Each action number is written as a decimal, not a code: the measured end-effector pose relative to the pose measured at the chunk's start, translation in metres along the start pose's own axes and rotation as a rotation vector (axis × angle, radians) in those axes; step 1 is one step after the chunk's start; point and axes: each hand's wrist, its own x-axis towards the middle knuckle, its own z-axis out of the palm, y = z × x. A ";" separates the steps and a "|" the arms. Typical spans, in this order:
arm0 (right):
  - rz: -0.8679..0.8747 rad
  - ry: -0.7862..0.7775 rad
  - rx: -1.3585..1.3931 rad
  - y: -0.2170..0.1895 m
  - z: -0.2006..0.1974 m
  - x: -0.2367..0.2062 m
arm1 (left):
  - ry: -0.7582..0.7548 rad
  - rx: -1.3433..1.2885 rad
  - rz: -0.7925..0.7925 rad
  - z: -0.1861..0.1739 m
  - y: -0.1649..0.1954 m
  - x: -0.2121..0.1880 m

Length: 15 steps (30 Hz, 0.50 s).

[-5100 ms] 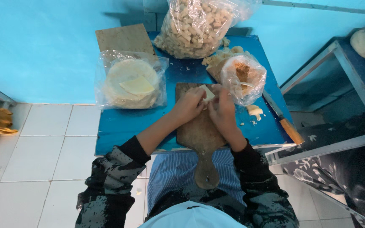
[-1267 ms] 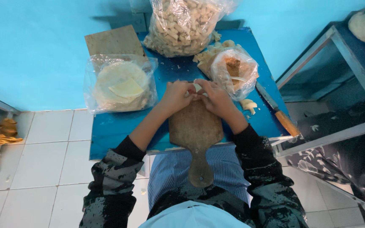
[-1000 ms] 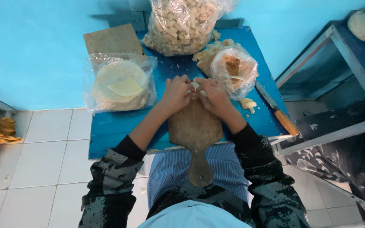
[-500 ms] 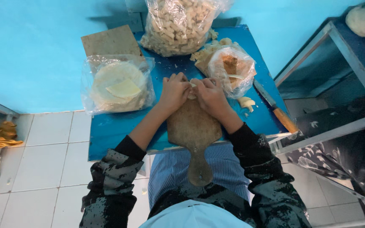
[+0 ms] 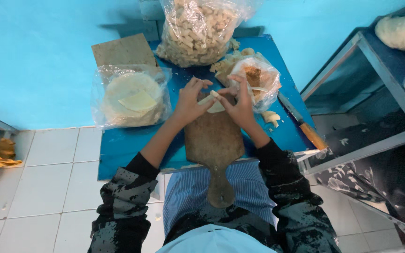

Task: The person sits at a blue table and assembles filled snack pastries. They take thin square wrappers from a stack, spoon brown filling from a plastic bag onto a wrapper, fold the wrapper over the filling into a triangle, and stack the folded pieces on a wooden paddle board, repeating the cycle.

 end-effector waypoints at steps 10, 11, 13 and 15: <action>0.358 -0.112 0.560 -0.004 -0.023 0.000 | -0.006 0.000 -0.026 0.011 0.000 0.001; 0.387 -0.101 0.563 -0.009 -0.024 0.003 | -0.004 0.018 -0.016 0.012 -0.001 0.002; 0.084 0.090 0.378 -0.024 -0.029 0.015 | 0.018 0.054 0.006 0.013 -0.002 0.005; -0.109 0.230 0.317 -0.042 -0.038 0.029 | 0.022 0.033 0.011 0.011 0.001 0.004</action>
